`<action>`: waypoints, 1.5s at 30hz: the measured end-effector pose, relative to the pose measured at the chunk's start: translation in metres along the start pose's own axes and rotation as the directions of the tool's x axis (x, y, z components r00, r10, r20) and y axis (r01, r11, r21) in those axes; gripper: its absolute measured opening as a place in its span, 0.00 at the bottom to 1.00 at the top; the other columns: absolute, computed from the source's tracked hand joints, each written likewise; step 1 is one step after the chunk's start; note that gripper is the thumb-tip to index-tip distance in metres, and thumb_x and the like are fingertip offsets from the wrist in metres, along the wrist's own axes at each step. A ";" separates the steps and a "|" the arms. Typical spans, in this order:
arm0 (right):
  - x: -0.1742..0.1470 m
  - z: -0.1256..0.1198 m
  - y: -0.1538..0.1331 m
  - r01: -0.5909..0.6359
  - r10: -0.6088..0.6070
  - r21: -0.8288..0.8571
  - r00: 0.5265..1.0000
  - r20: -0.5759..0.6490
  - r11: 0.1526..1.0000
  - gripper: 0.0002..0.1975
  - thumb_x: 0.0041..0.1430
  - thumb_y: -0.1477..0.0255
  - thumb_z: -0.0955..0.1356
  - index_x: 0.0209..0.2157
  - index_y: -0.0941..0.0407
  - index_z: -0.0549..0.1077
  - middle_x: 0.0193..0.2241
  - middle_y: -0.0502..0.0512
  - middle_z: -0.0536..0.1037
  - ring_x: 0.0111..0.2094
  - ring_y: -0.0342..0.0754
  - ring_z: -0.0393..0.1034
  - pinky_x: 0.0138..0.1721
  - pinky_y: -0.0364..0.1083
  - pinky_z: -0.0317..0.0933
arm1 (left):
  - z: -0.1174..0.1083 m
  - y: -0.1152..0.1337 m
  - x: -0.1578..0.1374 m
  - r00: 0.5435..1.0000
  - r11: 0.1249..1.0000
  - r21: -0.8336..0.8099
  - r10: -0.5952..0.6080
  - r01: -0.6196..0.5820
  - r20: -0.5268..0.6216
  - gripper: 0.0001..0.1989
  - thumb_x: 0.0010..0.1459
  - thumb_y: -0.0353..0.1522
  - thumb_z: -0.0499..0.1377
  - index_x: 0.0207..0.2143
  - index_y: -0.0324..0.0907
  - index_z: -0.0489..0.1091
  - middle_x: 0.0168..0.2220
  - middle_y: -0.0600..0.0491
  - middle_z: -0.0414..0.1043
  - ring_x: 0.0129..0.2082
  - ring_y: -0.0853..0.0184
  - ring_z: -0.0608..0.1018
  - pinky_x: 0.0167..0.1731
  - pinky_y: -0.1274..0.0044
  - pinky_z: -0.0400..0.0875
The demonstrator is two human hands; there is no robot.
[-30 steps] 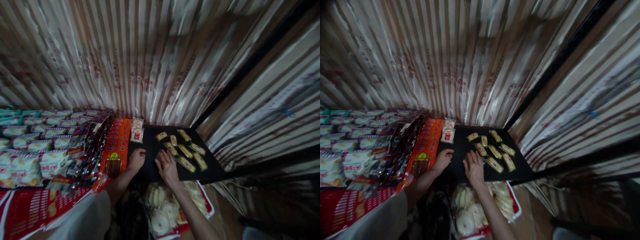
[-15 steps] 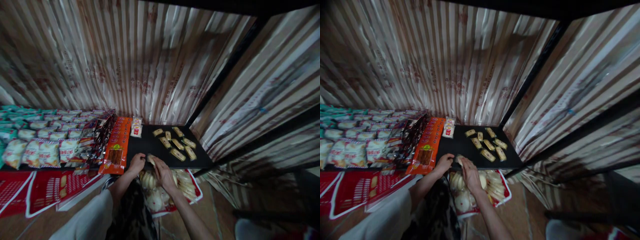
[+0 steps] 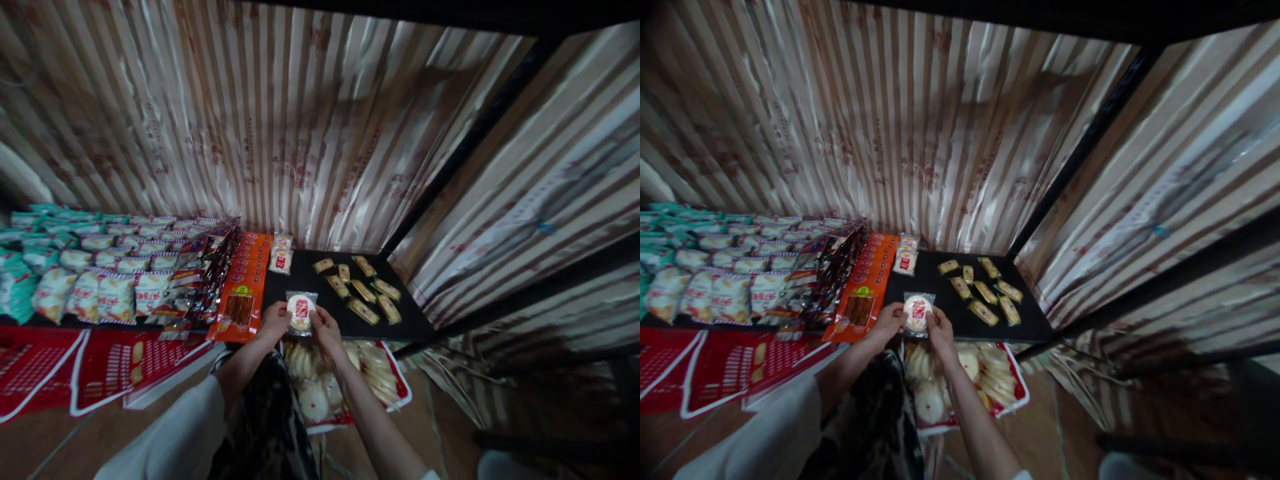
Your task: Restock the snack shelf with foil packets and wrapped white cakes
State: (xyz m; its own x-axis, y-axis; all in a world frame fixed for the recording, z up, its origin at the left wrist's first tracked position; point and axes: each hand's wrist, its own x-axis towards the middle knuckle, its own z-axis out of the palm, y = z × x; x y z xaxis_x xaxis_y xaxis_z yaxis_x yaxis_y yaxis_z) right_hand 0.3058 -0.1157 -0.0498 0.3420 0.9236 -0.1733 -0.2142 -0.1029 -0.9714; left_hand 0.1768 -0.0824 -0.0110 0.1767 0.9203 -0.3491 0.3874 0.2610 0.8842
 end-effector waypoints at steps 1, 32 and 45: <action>0.003 0.000 0.001 0.012 -0.012 -0.076 1.000 0.006 0.997 0.27 0.45 0.56 0.69 0.43 0.58 0.71 0.30 0.56 0.79 0.30 0.51 0.74 0.34 0.48 0.68 | -0.002 -0.001 0.002 1.000 1.000 0.021 0.006 -0.005 -0.015 0.13 0.57 0.26 0.52 0.44 0.36 0.69 0.34 0.50 0.75 0.28 0.72 0.76 0.23 0.84 0.67; 0.098 0.049 -0.003 -0.086 0.083 -0.076 0.996 -0.043 0.993 0.09 0.47 0.69 0.69 0.32 0.58 0.74 0.28 0.53 0.78 0.29 0.46 0.74 0.30 0.45 0.71 | -0.023 0.004 0.035 0.890 0.691 0.650 0.454 -0.317 -0.048 0.22 0.55 0.24 0.50 0.54 0.36 0.63 0.62 0.43 0.54 0.60 0.57 0.62 0.57 0.68 0.60; 0.132 0.060 0.001 0.045 -0.180 -0.816 0.981 -0.073 0.576 0.15 0.54 0.60 0.65 0.39 0.51 0.77 0.31 0.55 0.80 0.31 0.50 0.74 0.26 0.44 0.62 | -0.019 -0.004 0.082 0.910 0.683 0.656 0.414 -0.321 0.014 0.28 0.53 0.22 0.48 0.59 0.32 0.58 0.61 0.43 0.56 0.61 0.59 0.59 0.60 0.70 0.57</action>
State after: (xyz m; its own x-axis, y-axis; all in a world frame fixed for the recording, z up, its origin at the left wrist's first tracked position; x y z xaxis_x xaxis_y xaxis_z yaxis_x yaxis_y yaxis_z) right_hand 0.2955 0.0281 -0.0643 0.4406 0.8977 -0.0069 0.6387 -0.3189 -0.7002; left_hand 0.1725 -0.0019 -0.0371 0.3339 0.9416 0.0438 0.8017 -0.3081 0.5122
